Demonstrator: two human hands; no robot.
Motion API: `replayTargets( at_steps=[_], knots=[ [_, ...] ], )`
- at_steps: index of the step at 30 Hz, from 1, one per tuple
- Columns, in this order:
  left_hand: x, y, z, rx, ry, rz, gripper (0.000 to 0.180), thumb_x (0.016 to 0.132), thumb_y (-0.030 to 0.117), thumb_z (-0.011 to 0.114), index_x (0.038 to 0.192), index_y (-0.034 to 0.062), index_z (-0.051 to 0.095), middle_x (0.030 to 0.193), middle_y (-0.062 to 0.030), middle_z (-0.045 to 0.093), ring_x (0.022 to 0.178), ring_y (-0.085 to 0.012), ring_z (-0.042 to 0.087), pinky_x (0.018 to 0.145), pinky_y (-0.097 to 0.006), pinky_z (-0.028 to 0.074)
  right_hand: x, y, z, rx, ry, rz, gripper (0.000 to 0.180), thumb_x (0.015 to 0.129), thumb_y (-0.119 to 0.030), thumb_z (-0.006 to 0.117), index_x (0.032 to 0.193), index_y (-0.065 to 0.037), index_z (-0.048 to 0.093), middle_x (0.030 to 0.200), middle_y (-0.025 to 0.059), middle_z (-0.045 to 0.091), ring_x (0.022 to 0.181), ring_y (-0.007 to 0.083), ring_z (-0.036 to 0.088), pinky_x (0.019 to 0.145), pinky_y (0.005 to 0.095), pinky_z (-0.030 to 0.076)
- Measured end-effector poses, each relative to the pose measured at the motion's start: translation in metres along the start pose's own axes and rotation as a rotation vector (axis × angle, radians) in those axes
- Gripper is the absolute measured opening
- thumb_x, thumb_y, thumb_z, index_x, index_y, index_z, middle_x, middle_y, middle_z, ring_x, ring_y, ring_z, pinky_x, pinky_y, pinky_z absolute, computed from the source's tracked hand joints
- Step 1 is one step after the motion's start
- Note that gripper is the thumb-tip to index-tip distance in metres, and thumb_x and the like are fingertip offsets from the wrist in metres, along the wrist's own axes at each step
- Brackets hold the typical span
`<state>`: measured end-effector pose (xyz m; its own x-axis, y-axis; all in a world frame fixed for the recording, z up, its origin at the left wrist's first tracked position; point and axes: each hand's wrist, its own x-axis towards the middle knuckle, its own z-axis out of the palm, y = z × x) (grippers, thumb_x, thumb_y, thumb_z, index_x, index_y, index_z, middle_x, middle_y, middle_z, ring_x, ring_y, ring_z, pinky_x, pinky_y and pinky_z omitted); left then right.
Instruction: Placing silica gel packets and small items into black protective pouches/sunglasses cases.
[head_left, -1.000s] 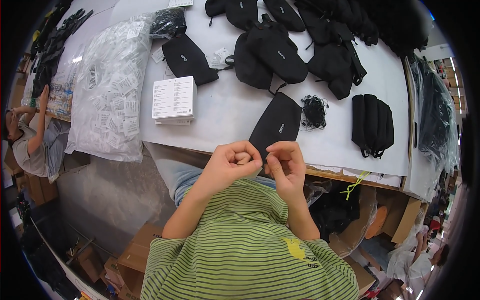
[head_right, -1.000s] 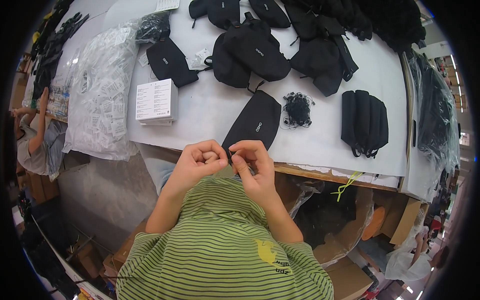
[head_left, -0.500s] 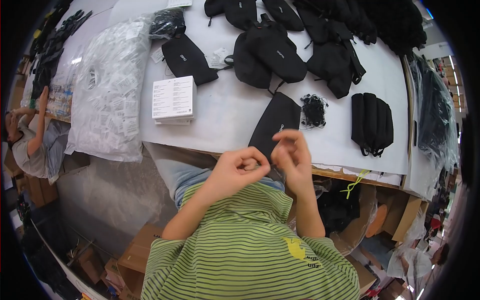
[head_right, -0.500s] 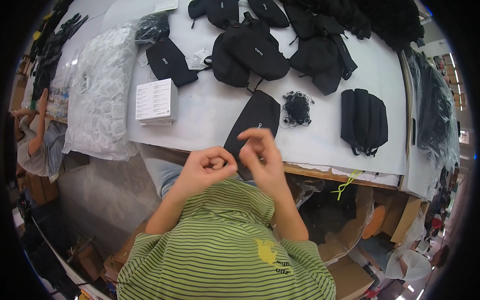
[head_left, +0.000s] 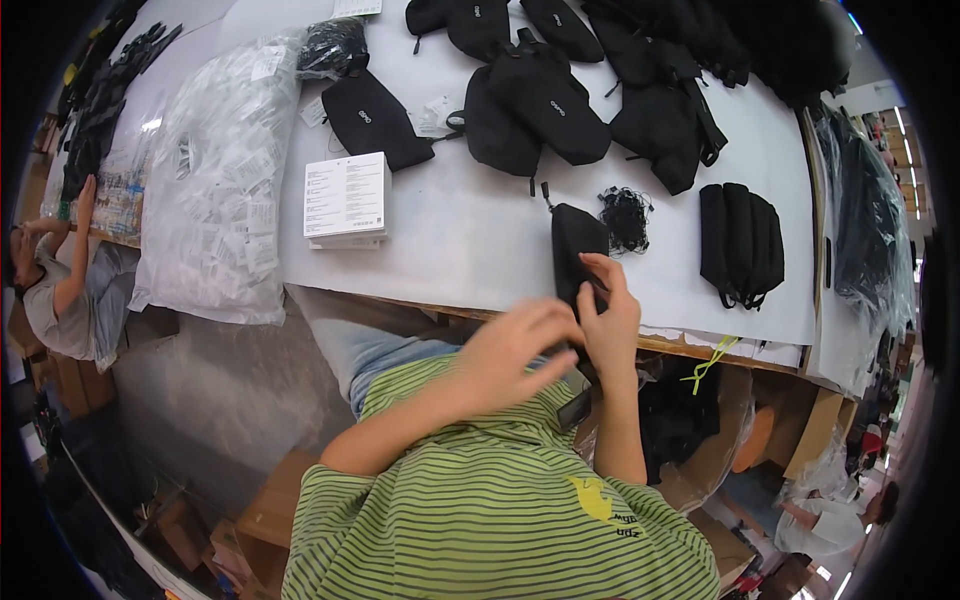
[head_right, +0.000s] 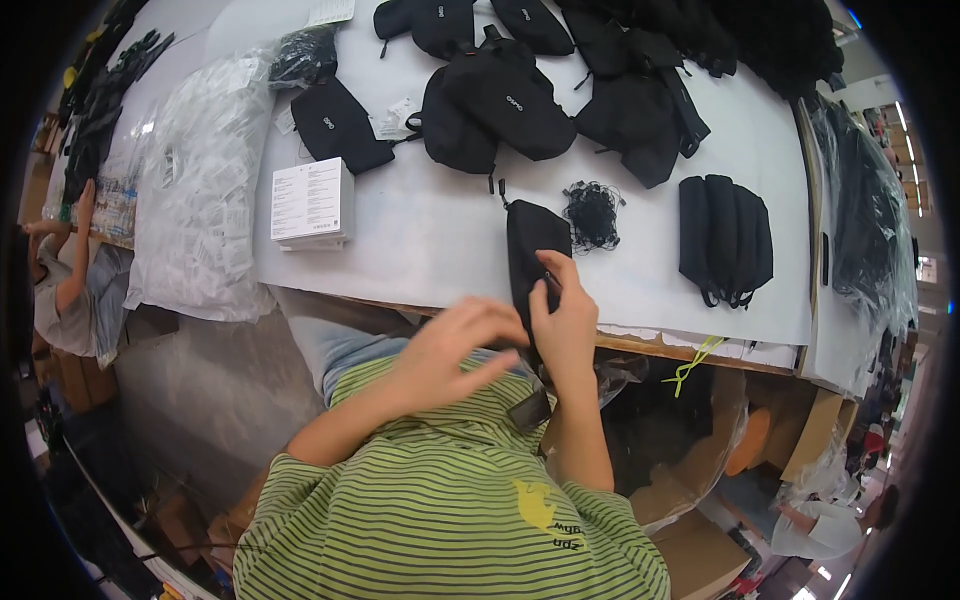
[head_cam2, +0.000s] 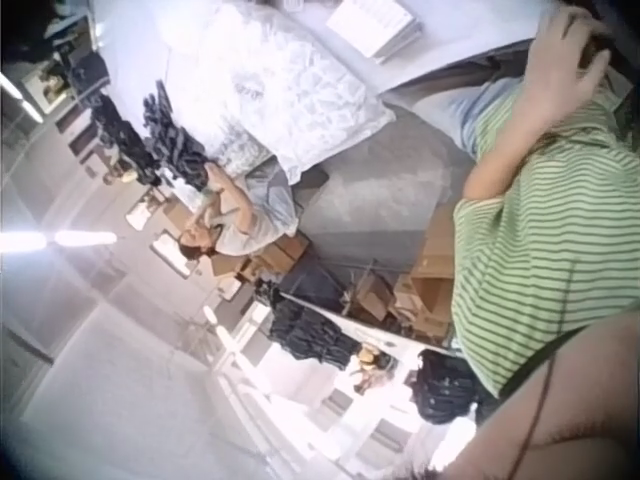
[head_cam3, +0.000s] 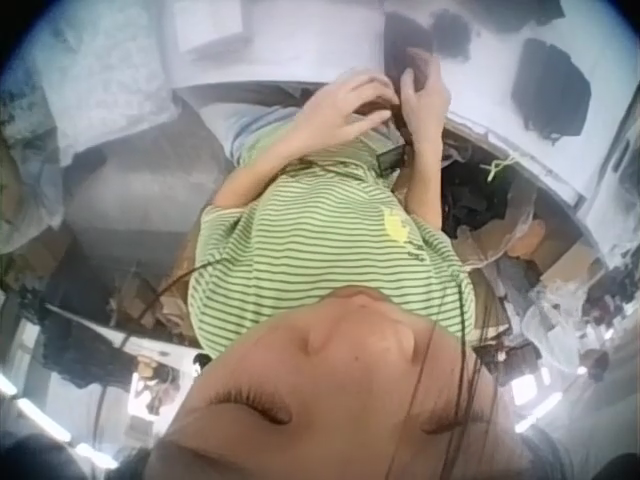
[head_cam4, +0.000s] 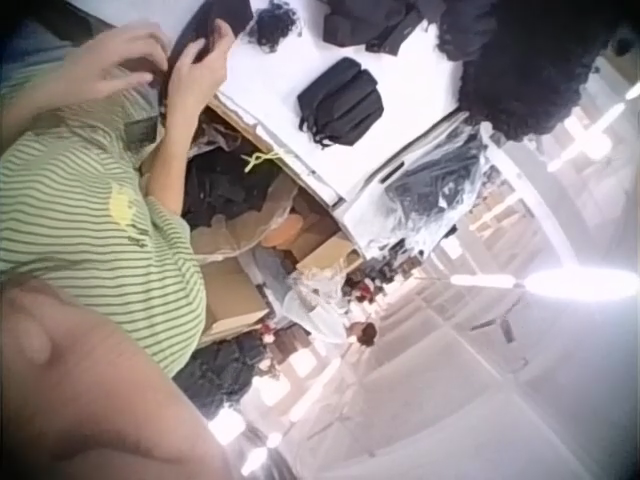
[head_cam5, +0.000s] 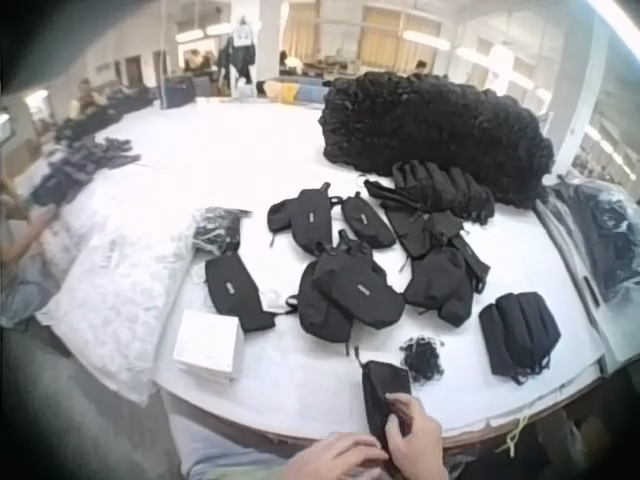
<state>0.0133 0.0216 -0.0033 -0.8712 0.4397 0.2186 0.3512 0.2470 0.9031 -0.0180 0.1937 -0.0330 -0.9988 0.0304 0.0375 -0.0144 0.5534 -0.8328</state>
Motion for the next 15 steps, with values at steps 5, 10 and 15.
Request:
replayTargets(
  at_steps=[5, 10, 15],
  knots=[
    [0.008, -0.031, -0.002, 0.483, 0.085, 0.172, 0.037, 0.077, 0.012, 0.068, 0.112, 0.0099, 0.057, 0.119, -0.0081, 0.052, 0.109, -0.0282, 0.048, 0.093, -0.041, 0.037, -0.001, -0.031, -0.024, 0.101, -0.125, -0.02, 0.031, 0.087, 0.003, 0.051, 0.117, -0.003, 0.056, 0.102, 0.0161, 0.067, 0.098, 0.0242, 0.066, 0.08, 0.0297, 0.05],
    [-0.001, -0.035, -0.006, 0.635, 0.229, 0.292, 0.035, 0.075, 0.012, 0.064, 0.11, 0.0106, 0.058, 0.12, -0.0048, 0.05, 0.112, -0.0225, 0.045, 0.094, -0.037, 0.036, 0.0, -0.046, -0.026, 0.088, -0.252, -0.144, 0.032, 0.087, 0.002, 0.052, 0.119, -0.004, 0.056, 0.1, 0.014, 0.067, 0.088, 0.0259, 0.068, 0.076, 0.0293, 0.05],
    [-0.007, -0.038, -0.023, 0.675, 0.276, 0.364, 0.038, 0.064, 0.01, 0.074, 0.101, 0.0115, 0.061, 0.112, -0.0019, 0.056, 0.104, -0.0225, 0.05, 0.089, -0.037, 0.036, 0.001, -0.058, -0.024, 0.093, -0.34, -0.191, 0.032, 0.087, 0.003, 0.052, 0.118, -0.006, 0.057, 0.105, 0.0145, 0.065, 0.091, 0.0328, 0.065, 0.079, 0.0299, 0.05]
  ],
)
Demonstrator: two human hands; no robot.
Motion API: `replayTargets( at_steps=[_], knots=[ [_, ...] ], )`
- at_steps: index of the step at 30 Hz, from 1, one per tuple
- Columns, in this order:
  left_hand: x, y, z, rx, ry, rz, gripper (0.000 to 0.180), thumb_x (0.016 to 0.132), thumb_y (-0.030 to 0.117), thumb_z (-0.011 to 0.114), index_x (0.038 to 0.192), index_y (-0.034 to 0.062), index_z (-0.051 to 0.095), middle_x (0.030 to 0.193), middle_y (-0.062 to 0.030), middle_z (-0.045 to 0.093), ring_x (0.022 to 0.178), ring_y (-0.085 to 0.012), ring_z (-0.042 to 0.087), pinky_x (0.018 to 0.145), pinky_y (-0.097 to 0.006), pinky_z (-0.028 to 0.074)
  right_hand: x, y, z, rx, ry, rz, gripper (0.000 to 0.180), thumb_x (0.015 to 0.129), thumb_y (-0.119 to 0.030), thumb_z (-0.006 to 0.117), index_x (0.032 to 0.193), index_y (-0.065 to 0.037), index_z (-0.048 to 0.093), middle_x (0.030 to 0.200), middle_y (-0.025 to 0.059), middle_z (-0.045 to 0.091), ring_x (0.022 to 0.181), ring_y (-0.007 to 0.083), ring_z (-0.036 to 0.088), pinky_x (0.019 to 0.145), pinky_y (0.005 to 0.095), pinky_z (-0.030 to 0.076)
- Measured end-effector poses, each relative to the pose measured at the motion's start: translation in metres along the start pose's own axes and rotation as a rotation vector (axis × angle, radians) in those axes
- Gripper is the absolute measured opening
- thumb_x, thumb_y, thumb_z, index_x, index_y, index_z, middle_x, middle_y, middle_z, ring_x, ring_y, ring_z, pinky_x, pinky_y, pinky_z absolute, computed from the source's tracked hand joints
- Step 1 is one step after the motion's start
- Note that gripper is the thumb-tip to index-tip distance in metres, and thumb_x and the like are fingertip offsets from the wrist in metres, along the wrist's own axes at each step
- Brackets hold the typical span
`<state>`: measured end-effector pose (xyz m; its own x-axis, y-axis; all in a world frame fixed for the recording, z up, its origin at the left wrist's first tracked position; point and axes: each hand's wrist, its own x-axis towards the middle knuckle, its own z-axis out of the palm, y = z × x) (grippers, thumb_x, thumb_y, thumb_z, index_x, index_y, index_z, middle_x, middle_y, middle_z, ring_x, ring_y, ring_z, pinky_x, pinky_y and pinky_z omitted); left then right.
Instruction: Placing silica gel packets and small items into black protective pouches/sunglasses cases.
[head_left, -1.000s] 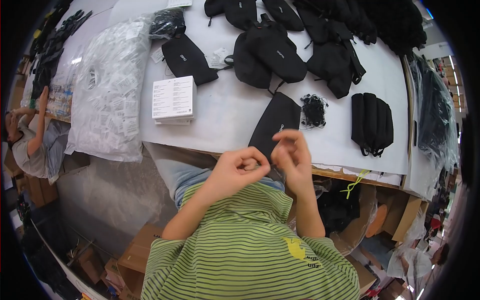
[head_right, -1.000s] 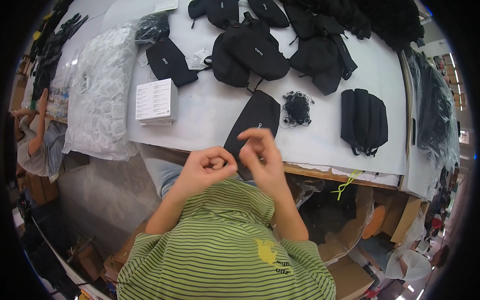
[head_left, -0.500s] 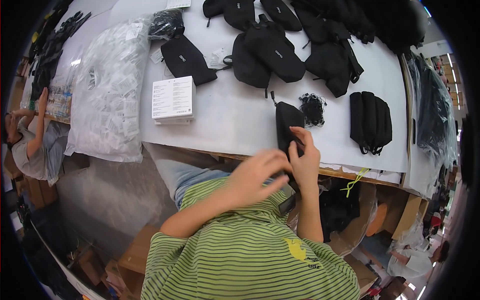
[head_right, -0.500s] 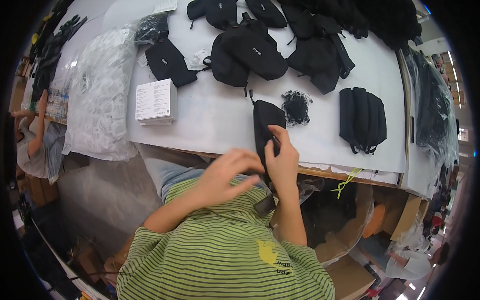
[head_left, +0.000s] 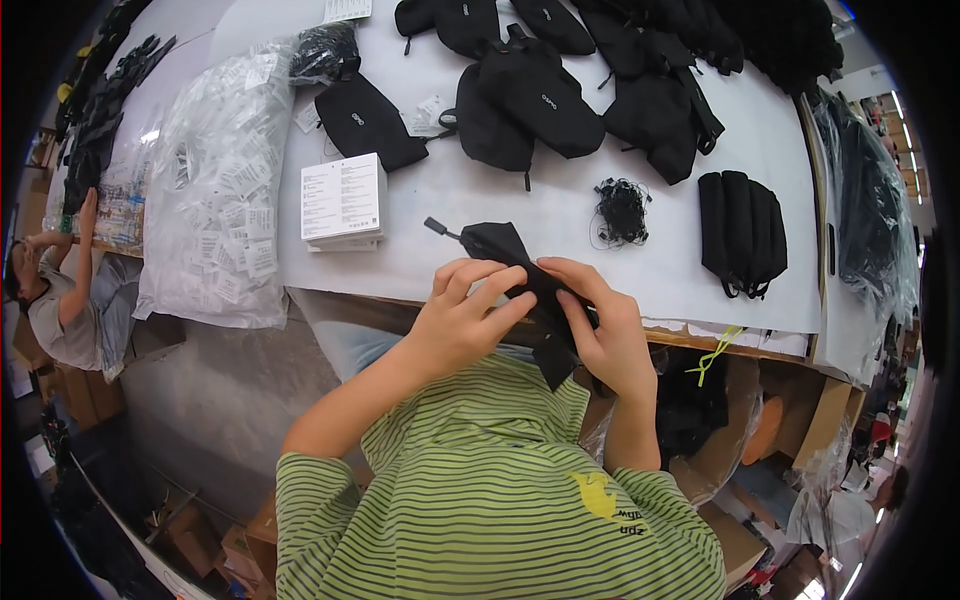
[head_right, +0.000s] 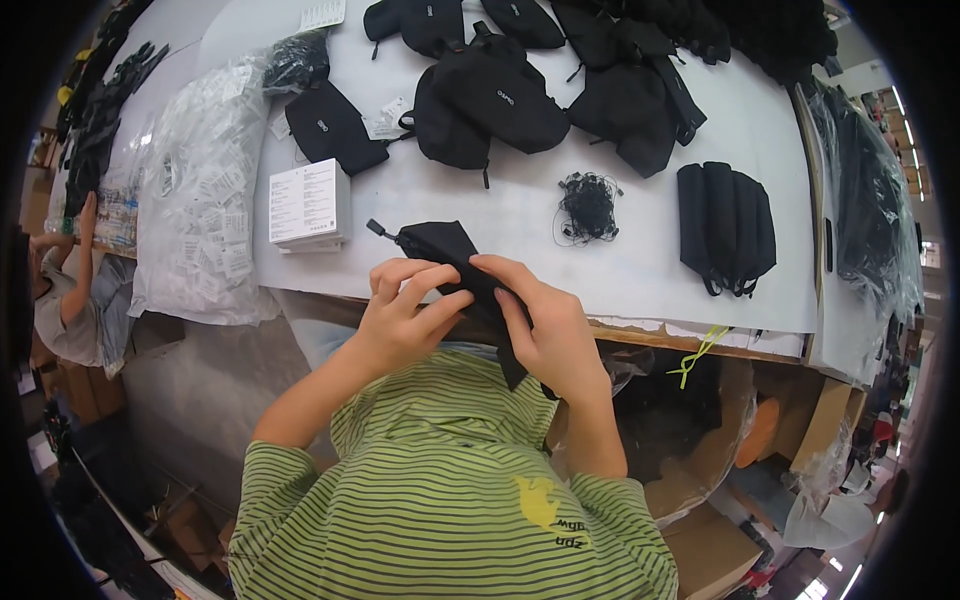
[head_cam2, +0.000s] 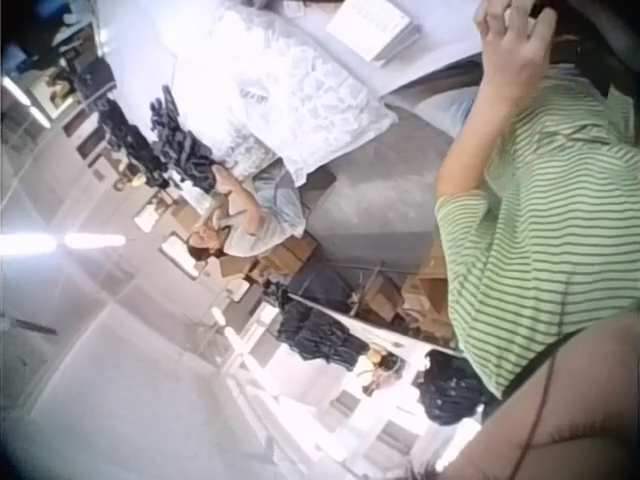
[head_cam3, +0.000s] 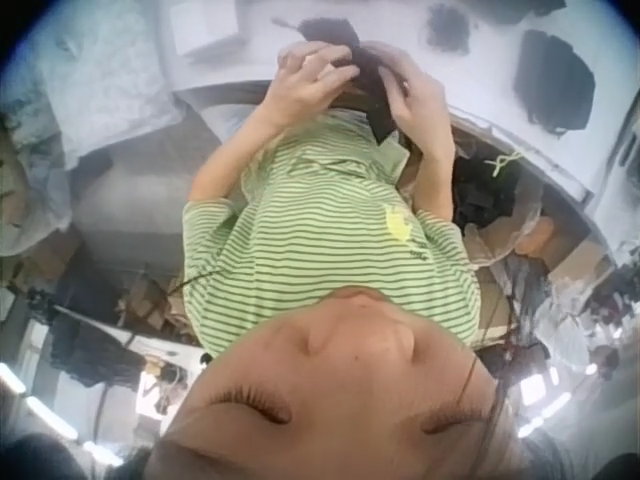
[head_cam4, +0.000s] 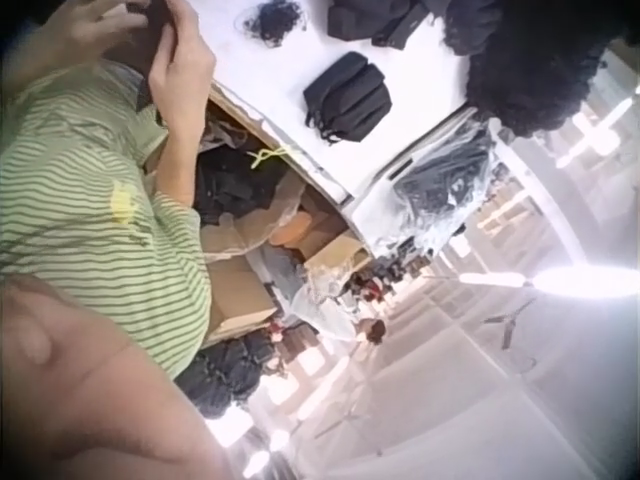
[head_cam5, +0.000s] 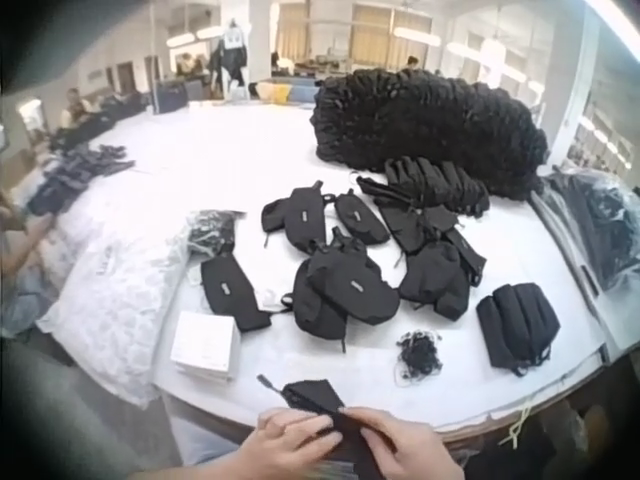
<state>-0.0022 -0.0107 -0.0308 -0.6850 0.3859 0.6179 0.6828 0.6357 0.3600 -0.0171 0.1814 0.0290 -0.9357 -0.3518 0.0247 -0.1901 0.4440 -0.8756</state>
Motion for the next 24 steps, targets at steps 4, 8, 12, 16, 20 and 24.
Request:
replayTargets(
  at_steps=[4, 8, 12, 16, 20, 24],
  knots=[
    [-0.001, 0.001, -0.004, -0.032, -0.054, -0.002, 0.031, 0.061, 0.006, 0.071, 0.09, 0.0095, 0.061, 0.106, -0.0028, 0.061, 0.103, -0.0228, 0.054, 0.088, -0.039, 0.038, 0.005, -0.003, -0.002, 0.0, 0.054, -0.078, 0.034, 0.088, 0.004, 0.051, 0.12, -0.006, 0.056, 0.109, 0.0143, 0.064, 0.096, 0.0325, 0.064, 0.08, 0.0313, 0.05],
    [0.002, -0.004, -0.004, -0.093, -0.077, -0.008, 0.028, 0.061, 0.003, 0.07, 0.086, 0.0078, 0.06, 0.108, -0.0056, 0.062, 0.105, -0.0237, 0.055, 0.089, -0.042, 0.041, 0.006, -0.004, 0.002, -0.04, 0.026, -0.057, 0.036, 0.087, 0.004, 0.051, 0.121, -0.006, 0.054, 0.112, 0.0135, 0.064, 0.097, 0.0328, 0.064, 0.08, 0.0319, 0.05],
    [0.007, -0.003, -0.009, -0.099, -0.067, -0.031, 0.029, 0.059, 0.001, 0.069, 0.086, 0.0057, 0.058, 0.109, -0.0074, 0.061, 0.104, -0.0255, 0.055, 0.089, -0.043, 0.041, 0.005, -0.006, 0.005, -0.024, 0.031, -0.062, 0.036, 0.087, 0.004, 0.051, 0.122, -0.008, 0.054, 0.113, 0.0139, 0.063, 0.095, 0.0337, 0.064, 0.078, 0.0327, 0.05],
    [0.007, -0.004, -0.009, -0.086, -0.084, -0.018, 0.03, 0.058, 0.0, 0.068, 0.086, 0.0051, 0.057, 0.104, -0.007, 0.061, 0.1, -0.0261, 0.056, 0.087, -0.042, 0.042, 0.008, -0.005, 0.005, -0.054, 0.054, -0.074, 0.038, 0.087, 0.004, 0.051, 0.124, -0.009, 0.052, 0.108, 0.0155, 0.065, 0.093, 0.0343, 0.065, 0.075, 0.0335, 0.051],
    [0.006, -0.01, -0.009, -0.113, -0.143, -0.012, 0.033, 0.057, 0.0, 0.068, 0.087, 0.0052, 0.059, 0.099, -0.0067, 0.06, 0.096, -0.0256, 0.057, 0.086, -0.041, 0.042, 0.008, 0.0, 0.01, 0.003, 0.007, -0.07, 0.04, 0.087, 0.004, 0.05, 0.125, -0.009, 0.051, 0.103, 0.0167, 0.067, 0.093, 0.034, 0.065, 0.074, 0.0337, 0.051],
    [0.005, -0.012, -0.009, -0.117, -0.177, 0.007, 0.037, 0.055, 0.001, 0.067, 0.092, 0.0057, 0.063, 0.095, -0.0062, 0.059, 0.089, -0.0234, 0.057, 0.084, -0.039, 0.043, 0.008, 0.001, 0.012, -0.003, 0.014, -0.064, 0.04, 0.088, 0.003, 0.05, 0.125, -0.01, 0.051, 0.104, 0.0164, 0.066, 0.091, 0.0336, 0.065, 0.073, 0.0337, 0.052]
  ],
)
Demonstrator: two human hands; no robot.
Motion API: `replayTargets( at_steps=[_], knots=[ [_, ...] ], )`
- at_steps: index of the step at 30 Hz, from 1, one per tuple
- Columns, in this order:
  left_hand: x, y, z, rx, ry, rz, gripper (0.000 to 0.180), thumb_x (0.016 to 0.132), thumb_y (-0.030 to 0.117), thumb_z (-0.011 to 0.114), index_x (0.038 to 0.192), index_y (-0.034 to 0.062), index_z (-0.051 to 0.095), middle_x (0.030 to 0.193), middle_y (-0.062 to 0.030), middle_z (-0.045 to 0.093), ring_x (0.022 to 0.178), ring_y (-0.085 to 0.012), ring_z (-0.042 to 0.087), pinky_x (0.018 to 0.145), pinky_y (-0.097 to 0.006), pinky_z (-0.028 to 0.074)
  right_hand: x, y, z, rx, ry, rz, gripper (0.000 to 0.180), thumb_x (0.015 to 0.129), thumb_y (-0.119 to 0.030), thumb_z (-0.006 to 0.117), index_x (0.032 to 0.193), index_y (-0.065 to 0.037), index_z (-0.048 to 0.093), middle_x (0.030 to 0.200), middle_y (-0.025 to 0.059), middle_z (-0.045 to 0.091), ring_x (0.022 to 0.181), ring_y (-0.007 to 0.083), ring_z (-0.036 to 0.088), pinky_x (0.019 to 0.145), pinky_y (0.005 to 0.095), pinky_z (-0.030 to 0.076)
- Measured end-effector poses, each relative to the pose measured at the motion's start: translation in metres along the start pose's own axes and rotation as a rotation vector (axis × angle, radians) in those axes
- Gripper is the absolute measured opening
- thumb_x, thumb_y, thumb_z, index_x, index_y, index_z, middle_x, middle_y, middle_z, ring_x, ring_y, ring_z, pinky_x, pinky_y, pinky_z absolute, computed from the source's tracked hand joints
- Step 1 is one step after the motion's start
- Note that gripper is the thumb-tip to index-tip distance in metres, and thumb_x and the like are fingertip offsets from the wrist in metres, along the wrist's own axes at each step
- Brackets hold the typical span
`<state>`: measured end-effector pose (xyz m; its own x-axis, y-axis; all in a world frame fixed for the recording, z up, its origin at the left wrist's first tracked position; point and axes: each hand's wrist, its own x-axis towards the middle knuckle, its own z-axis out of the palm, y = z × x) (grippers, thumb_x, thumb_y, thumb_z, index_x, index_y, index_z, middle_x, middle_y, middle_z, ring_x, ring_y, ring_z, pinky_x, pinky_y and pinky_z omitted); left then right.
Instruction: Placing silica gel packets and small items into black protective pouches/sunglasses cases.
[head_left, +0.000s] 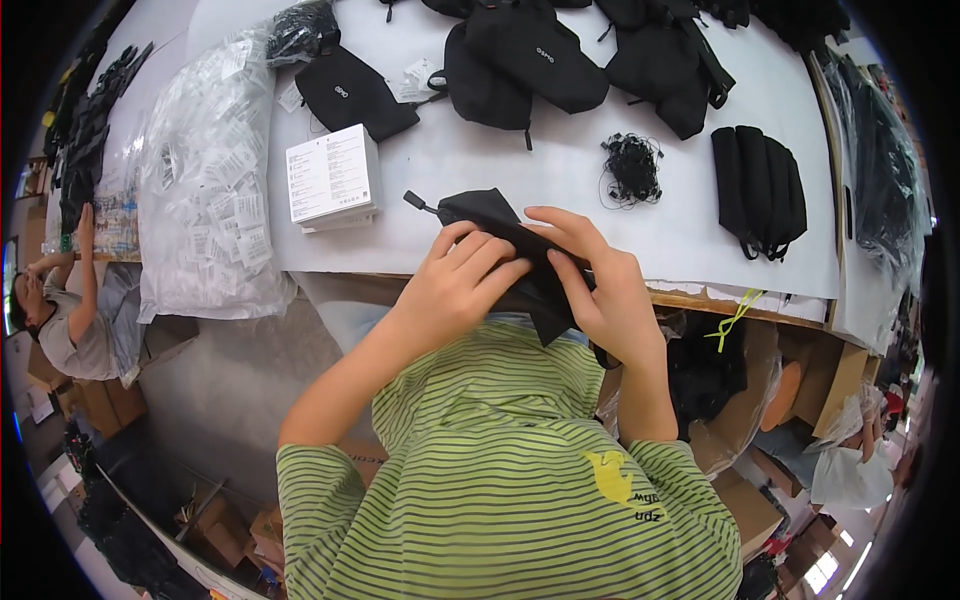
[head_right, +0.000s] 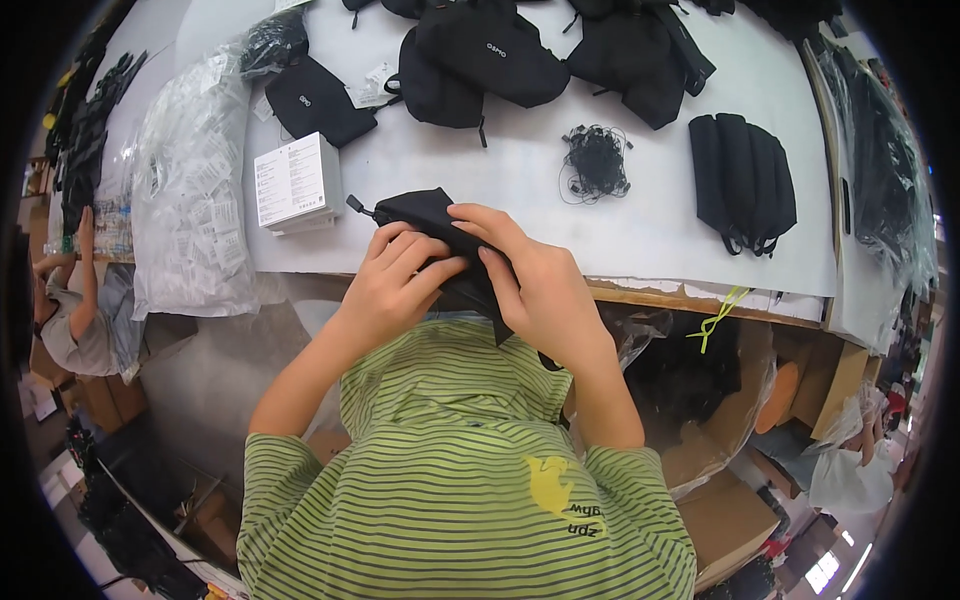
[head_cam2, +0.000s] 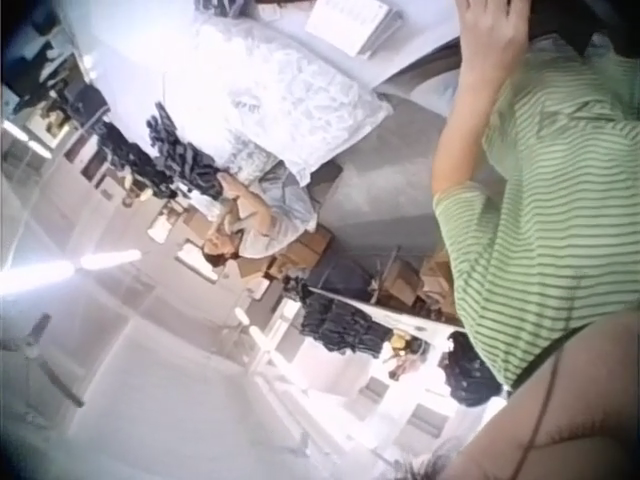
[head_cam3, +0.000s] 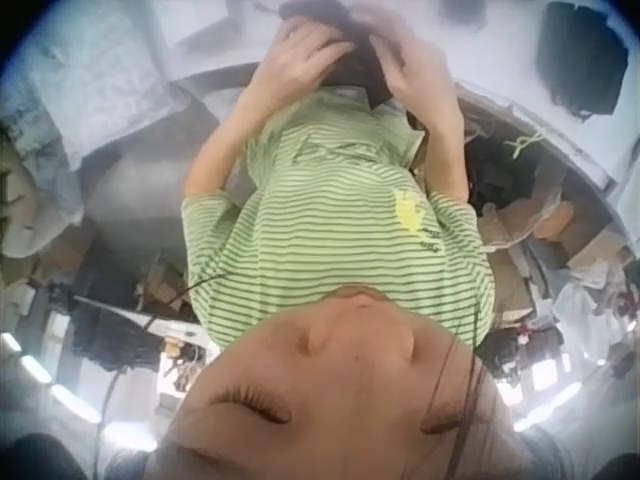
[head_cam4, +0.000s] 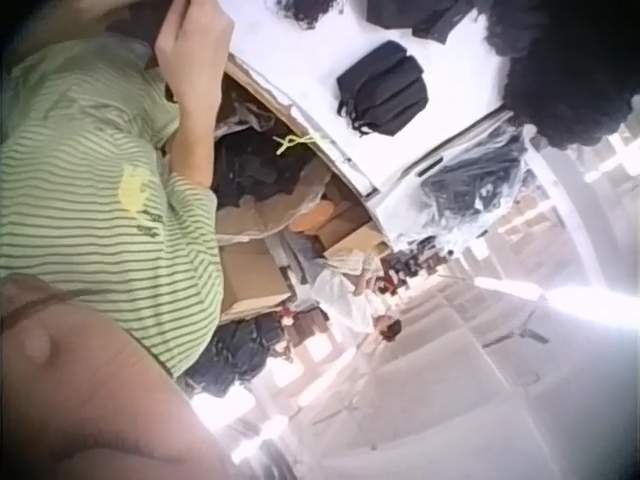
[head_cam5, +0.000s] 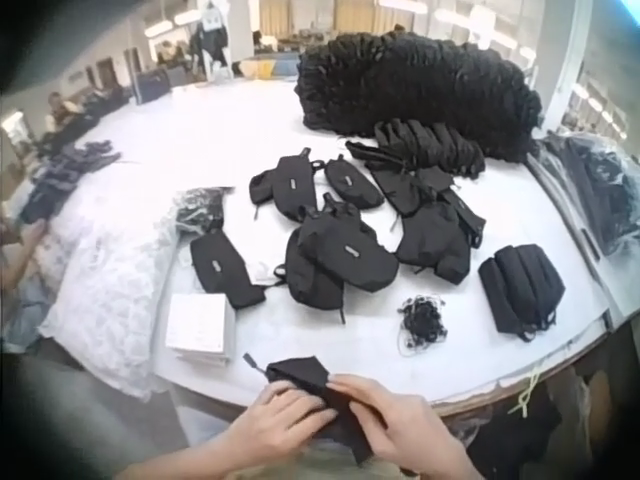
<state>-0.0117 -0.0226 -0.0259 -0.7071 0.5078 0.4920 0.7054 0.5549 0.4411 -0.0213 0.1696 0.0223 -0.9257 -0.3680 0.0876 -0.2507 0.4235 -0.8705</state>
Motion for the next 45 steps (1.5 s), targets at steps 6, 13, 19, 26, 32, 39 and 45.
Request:
replayTargets(
  at_steps=[6, 13, 19, 26, 32, 39, 45],
  knots=[
    [-0.002, -0.005, 0.0, 0.03, -0.018, 0.06, 0.034, 0.055, 0.003, 0.067, 0.089, 0.0058, 0.066, 0.09, -0.0036, 0.061, 0.084, -0.0204, 0.058, 0.079, -0.037, 0.045, 0.0, 0.003, 0.003, 0.026, -0.061, 0.048, 0.039, 0.088, 0.003, 0.05, 0.125, -0.01, 0.051, 0.102, 0.0157, 0.067, 0.09, 0.0327, 0.066, 0.072, 0.0334, 0.052],
    [-0.003, -0.008, 0.0, 0.06, -0.002, 0.069, 0.03, 0.056, 0.002, 0.066, 0.086, 0.0042, 0.065, 0.09, -0.0053, 0.062, 0.082, -0.0212, 0.059, 0.073, -0.035, 0.047, 0.012, 0.013, 0.007, 0.183, -0.102, 0.022, 0.037, 0.089, -0.001, 0.051, 0.125, -0.007, 0.05, 0.104, 0.0156, 0.066, 0.098, 0.0294, 0.065, 0.083, 0.0332, 0.049],
    [0.0, -0.023, -0.003, 0.066, 0.056, -0.2, 0.024, 0.062, -0.001, 0.066, 0.085, 0.0031, 0.062, 0.095, -0.0088, 0.062, 0.084, -0.0275, 0.06, 0.073, -0.037, 0.048, 0.004, 0.05, -0.015, 0.34, 0.037, 0.113, 0.062, 0.079, -0.028, 0.07, 0.132, -0.007, 0.044, 0.122, 0.0115, 0.057, 0.117, 0.0223, 0.051, 0.102, 0.0372, 0.035],
    [0.009, -0.029, -0.007, 0.003, -0.272, -0.459, 0.03, 0.072, 0.008, 0.066, 0.1, 0.0054, 0.057, 0.082, -0.0114, 0.062, 0.078, -0.0295, 0.061, 0.067, -0.04, 0.047, -0.033, 0.082, 0.027, 0.127, 0.115, 0.399, 0.068, 0.072, -0.019, 0.078, 0.129, -0.006, 0.044, 0.111, 0.0093, 0.057, 0.093, 0.0173, 0.056, 0.084, 0.0318, 0.045],
    [0.014, -0.031, -0.009, -0.042, -0.468, -0.533, 0.041, 0.077, 0.015, 0.065, 0.114, 0.0041, 0.051, 0.078, -0.0143, 0.064, 0.076, -0.0343, 0.062, 0.069, -0.043, 0.047, -0.045, 0.086, 0.048, -0.063, 0.166, 0.34, 0.032, 0.075, -0.014, 0.075, 0.099, -0.001, 0.057, 0.092, 0.0043, 0.054, 0.079, 0.0118, 0.05, 0.069, 0.0245, 0.043],
    [0.031, -0.042, -0.005, -0.036, -0.572, -0.538, 0.057, 0.077, 0.025, 0.069, 0.124, 0.0049, 0.044, 0.087, -0.0138, 0.066, 0.082, -0.0346, 0.063, 0.073, -0.042, 0.048, -0.065, 0.071, -0.004, 0.211, 0.014, 0.534, 0.052, 0.077, -0.028, 0.076, 0.117, -0.005, 0.052, 0.078, 0.0013, 0.054, 0.069, 0.0103, 0.047, 0.066, 0.0243, 0.041],
    [0.036, -0.052, -0.002, -0.041, -0.651, -0.533, 0.061, 0.075, 0.032, 0.071, 0.124, 0.0046, 0.045, 0.089, -0.0164, 0.066, 0.088, -0.035, 0.062, 0.076, -0.043, 0.047, -0.068, 0.059, -0.07, -0.083, -0.2, 0.548, 0.063, 0.076, -0.015, 0.069, 0.131, -0.014, 0.038, 0.087, 0.0088, 0.051, 0.079, 0.0202, 0.052, 0.075, 0.0303, 0.044]
  ],
)
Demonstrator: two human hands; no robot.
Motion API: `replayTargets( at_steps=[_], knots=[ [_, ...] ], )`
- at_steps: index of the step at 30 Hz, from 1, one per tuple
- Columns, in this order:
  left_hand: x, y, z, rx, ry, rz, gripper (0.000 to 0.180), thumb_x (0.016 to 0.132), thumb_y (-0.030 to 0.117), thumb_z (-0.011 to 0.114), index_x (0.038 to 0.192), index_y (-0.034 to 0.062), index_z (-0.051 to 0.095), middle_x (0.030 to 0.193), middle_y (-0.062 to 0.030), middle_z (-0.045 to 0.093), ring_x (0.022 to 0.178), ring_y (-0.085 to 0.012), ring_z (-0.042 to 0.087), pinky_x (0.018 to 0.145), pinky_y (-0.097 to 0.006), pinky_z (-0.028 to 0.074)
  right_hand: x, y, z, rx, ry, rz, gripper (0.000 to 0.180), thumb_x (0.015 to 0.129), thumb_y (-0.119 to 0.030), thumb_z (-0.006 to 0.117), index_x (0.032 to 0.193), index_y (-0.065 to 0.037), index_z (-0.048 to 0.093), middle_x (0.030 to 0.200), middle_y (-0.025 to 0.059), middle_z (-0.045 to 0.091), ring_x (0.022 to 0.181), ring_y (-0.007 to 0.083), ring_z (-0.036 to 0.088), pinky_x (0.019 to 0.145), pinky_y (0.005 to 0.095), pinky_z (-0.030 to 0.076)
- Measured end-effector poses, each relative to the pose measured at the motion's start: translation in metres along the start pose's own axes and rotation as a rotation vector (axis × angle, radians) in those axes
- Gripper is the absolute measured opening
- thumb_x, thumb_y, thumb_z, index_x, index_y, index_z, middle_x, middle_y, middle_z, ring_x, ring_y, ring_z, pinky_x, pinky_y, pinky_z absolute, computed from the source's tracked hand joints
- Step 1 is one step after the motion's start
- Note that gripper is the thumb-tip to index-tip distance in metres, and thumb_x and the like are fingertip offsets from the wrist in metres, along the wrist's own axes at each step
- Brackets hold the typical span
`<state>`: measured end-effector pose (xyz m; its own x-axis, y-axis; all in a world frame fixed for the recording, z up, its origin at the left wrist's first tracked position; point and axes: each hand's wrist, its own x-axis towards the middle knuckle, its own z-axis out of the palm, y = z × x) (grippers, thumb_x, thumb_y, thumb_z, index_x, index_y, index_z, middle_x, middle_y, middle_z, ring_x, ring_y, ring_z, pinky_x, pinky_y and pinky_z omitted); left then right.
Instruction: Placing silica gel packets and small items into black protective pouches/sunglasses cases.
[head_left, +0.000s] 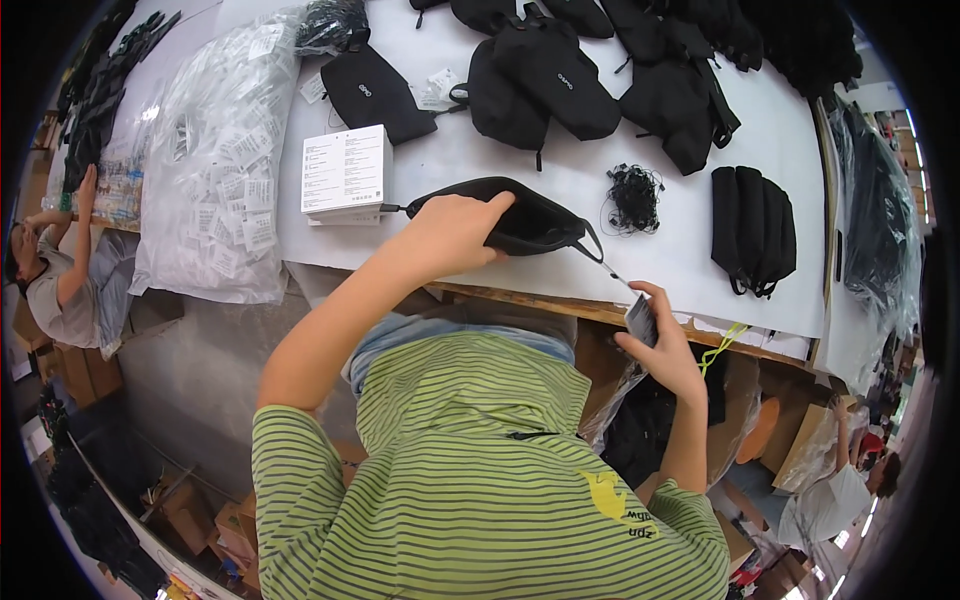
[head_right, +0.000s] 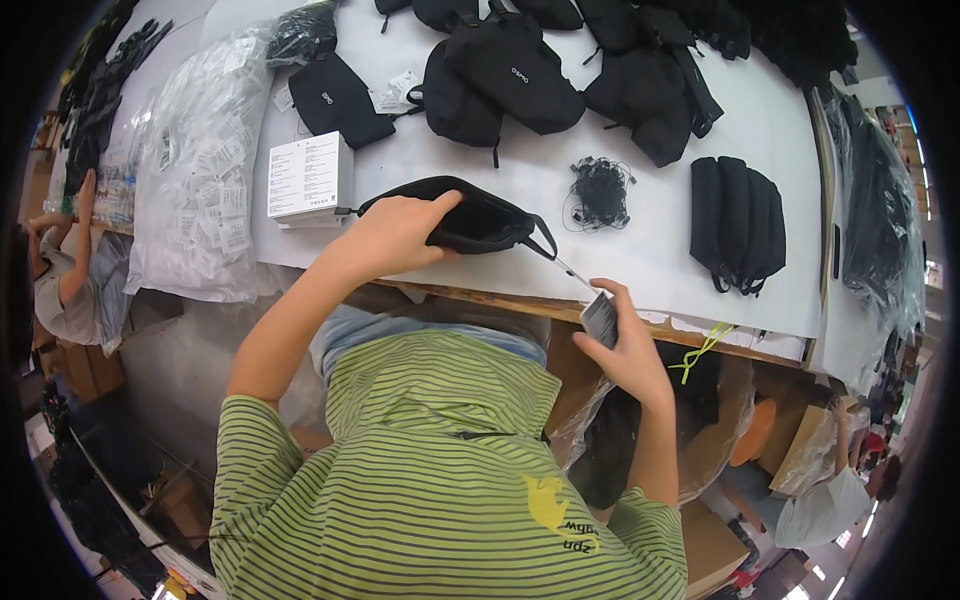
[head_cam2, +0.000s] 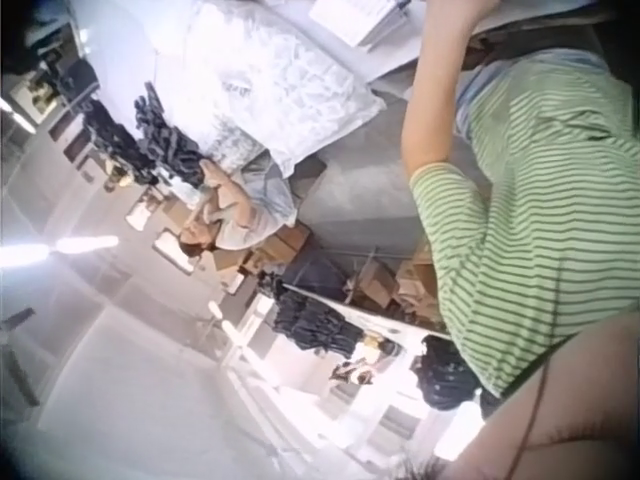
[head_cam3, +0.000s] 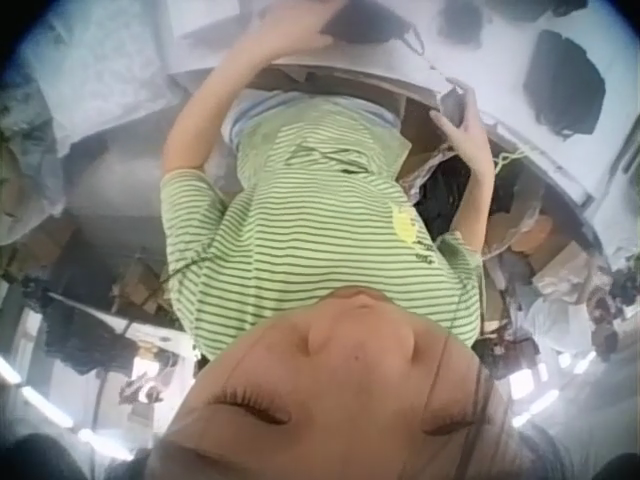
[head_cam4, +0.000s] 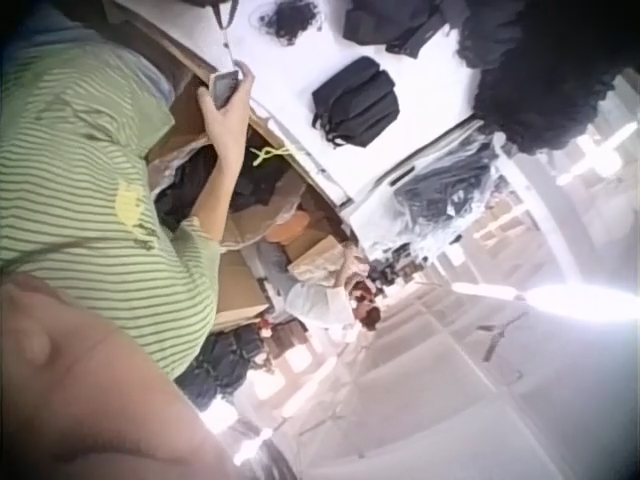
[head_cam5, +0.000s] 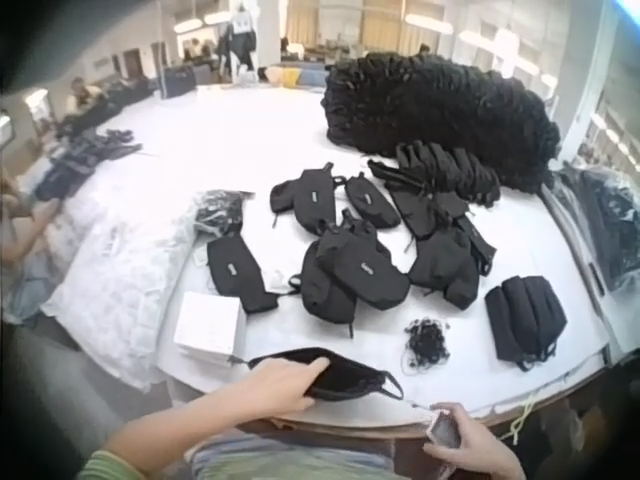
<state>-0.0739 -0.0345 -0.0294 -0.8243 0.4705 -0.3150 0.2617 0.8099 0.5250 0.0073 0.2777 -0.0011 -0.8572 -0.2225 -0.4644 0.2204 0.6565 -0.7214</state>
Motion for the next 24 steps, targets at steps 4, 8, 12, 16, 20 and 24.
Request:
replayTargets(
  at_steps=[4, 8, 12, 16, 20, 24],
  knots=[
    [0.0, 0.002, -0.004, -0.005, 0.024, 0.03, 0.061, 0.076, 0.034, 0.071, 0.123, 0.0045, 0.048, 0.088, -0.0176, 0.065, 0.088, -0.035, 0.062, 0.077, -0.043, 0.047, -0.01, 0.008, -0.024, -0.071, 0.13, -0.042, 0.056, 0.082, -0.011, 0.062, 0.132, -0.011, 0.036, 0.088, 0.0101, 0.053, 0.078, 0.0187, 0.052, 0.075, 0.0291, 0.044],
    [0.0, 0.001, -0.005, -0.006, 0.028, 0.024, 0.057, 0.076, 0.036, 0.07, 0.12, 0.0045, 0.051, 0.088, -0.0177, 0.065, 0.088, -0.0347, 0.062, 0.078, -0.043, 0.047, -0.006, 0.0, -0.055, -0.073, 0.221, -0.008, 0.027, 0.085, -0.007, 0.06, 0.111, -0.002, 0.053, 0.079, 0.0093, 0.061, 0.073, 0.0156, 0.056, 0.071, 0.027, 0.045],
    [-0.003, -0.001, -0.006, 0.05, -0.019, 0.057, 0.05, 0.076, 0.034, 0.069, 0.116, 0.0062, 0.059, 0.09, -0.016, 0.067, 0.09, -0.0325, 0.063, 0.078, -0.041, 0.049, 0.006, -0.013, -0.088, 0.227, 0.498, -0.132, 0.013, 0.083, -0.009, 0.068, 0.076, 0.002, 0.066, 0.07, 0.0024, 0.064, 0.066, 0.0085, 0.057, 0.065, 0.0229, 0.043],
    [-0.004, -0.005, 0.001, 0.075, 0.043, 0.097, 0.047, 0.076, 0.033, 0.069, 0.114, 0.0076, 0.062, 0.091, -0.0156, 0.067, 0.09, -0.0319, 0.063, 0.079, -0.041, 0.049, 0.077, 0.013, -0.051, 1.249, 0.525, -0.335, 0.018, 0.092, -0.018, 0.061, 0.101, -0.004, 0.066, 0.089, 0.0049, 0.068, 0.075, 0.0116, 0.062, 0.077, 0.0241, 0.05],
    [-0.005, 0.005, -0.003, 0.07, -0.016, 0.051, 0.045, 0.076, 0.033, 0.069, 0.112, 0.0069, 0.063, 0.091, -0.0156, 0.067, 0.091, -0.0315, 0.063, 0.081, -0.041, 0.049, 0.125, -0.005, 0.023, 1.811, 0.107, -0.149, 0.023, 0.09, -0.032, 0.062, 0.093, -0.01, 0.064, 0.08, 0.004, 0.061, 0.073, 0.0173, 0.057, 0.063, 0.0283, 0.047],
    [-0.005, 0.003, -0.001, 0.076, 0.032, 0.087, 0.044, 0.076, 0.034, 0.069, 0.111, 0.0068, 0.064, 0.091, -0.0155, 0.067, 0.091, -0.0315, 0.063, 0.08, -0.041, 0.049, 0.132, -0.013, 0.046, 1.955, 0.042, 0.03, 0.024, 0.09, -0.033, 0.056, 0.09, -0.01, 0.064, 0.072, 0.0009, 0.052, 0.063, 0.0134, 0.048, 0.056, 0.0246, 0.038]
  ],
)
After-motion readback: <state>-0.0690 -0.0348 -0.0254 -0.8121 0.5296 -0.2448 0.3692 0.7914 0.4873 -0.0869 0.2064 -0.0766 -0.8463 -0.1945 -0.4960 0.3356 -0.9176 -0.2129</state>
